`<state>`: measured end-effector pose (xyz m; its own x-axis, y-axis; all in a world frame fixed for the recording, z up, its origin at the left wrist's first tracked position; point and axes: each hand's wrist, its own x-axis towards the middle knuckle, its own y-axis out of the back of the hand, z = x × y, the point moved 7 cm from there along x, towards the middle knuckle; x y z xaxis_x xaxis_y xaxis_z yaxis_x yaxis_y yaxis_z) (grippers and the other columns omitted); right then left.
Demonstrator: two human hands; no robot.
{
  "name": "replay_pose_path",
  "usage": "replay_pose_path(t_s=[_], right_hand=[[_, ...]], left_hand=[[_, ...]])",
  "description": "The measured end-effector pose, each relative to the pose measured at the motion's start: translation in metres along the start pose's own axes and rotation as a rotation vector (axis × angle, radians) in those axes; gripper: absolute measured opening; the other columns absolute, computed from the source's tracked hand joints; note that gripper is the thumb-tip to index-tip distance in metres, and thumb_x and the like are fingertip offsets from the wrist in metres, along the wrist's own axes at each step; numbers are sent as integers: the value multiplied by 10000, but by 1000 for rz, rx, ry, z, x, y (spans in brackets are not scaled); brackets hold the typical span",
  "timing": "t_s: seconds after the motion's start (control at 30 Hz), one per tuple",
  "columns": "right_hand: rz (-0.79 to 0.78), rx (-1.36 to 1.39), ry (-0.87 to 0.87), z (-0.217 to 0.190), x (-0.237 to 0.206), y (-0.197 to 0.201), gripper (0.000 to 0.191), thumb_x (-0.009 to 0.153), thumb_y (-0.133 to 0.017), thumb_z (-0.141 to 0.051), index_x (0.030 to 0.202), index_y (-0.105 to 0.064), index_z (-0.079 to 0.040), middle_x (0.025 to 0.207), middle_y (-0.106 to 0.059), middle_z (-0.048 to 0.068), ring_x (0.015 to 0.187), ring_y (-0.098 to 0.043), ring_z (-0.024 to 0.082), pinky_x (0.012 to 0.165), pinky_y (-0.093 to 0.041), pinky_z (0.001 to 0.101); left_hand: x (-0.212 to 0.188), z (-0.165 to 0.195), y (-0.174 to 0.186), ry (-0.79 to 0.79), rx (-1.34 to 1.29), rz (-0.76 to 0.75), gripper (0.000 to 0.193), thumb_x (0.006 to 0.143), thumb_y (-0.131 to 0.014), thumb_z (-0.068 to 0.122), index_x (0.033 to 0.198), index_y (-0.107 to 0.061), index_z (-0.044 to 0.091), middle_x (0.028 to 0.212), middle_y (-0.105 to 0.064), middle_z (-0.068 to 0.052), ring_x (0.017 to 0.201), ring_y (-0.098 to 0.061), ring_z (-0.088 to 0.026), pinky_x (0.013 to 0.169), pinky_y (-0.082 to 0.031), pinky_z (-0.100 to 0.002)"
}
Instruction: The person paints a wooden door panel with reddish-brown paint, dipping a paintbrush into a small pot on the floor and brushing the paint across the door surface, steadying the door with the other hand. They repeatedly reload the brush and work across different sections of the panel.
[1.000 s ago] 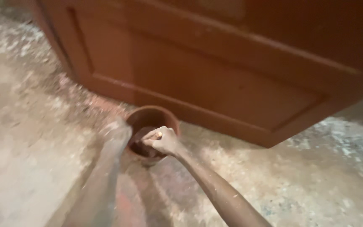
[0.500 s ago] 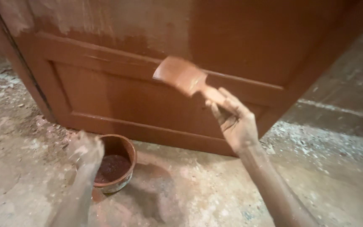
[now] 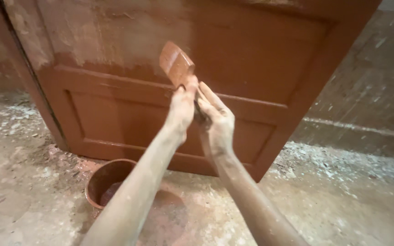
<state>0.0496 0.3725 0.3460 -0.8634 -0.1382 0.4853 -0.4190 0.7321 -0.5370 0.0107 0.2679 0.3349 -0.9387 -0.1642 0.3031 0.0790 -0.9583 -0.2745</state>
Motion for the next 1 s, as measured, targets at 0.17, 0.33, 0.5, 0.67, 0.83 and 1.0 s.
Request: replay_pose_path(t_s=[0.17,0.33,0.5,0.67,0.83,1.0], right_hand=[[62,82,-63,31,24,-3,419,1004,-605,-75,1402,-629,56,1234,-731,98,780,-621,35,482,-396,156],[67,-26,-73,61,51,-6,355,1032,-641,-66,1356,-681,72,857,-559,77,522,-443,50,376,-311,214],[175,-234,-110,77,50,-1,315,1007,-591,-109,1307,-627,-21,935,-669,20,663,-603,4,541,-481,166],[151,-375,-234,82,39,-6,275,1013,-519,-201,1230,-647,-91,857,-544,-13,592,-457,5,472,-355,167],[192,-309,-481,92,39,1,324,1036,-462,-347,1123,-624,-81,794,-504,-31,501,-368,47,382,-261,204],[118,-188,-533,99,30,1,264,1018,-532,-293,1179,-627,-107,802,-471,-24,525,-393,35,394,-257,201]], left_hand=[[32,10,33,147,70,31,468,977,-487,493,1203,-666,124,1136,-711,-21,1108,-618,-161,966,-448,-368],[47,19,44,-67,366,-54,458,984,-525,429,1149,-643,19,1081,-704,-143,1052,-644,-259,926,-516,-402],[42,22,56,-541,776,18,480,1092,-511,404,1285,-583,-28,1262,-632,-214,1152,-584,-290,977,-475,-408],[72,19,109,-311,901,415,554,1040,-368,491,1022,-770,110,914,-766,-136,805,-682,-235,842,-560,-391],[80,32,142,-508,666,580,591,1067,-340,506,1361,-633,86,1260,-707,-162,1119,-662,-254,998,-520,-401],[84,6,139,-854,469,440,708,1163,-257,603,1653,-348,99,1753,-336,-156,1612,-322,-278,1396,-288,-412]])
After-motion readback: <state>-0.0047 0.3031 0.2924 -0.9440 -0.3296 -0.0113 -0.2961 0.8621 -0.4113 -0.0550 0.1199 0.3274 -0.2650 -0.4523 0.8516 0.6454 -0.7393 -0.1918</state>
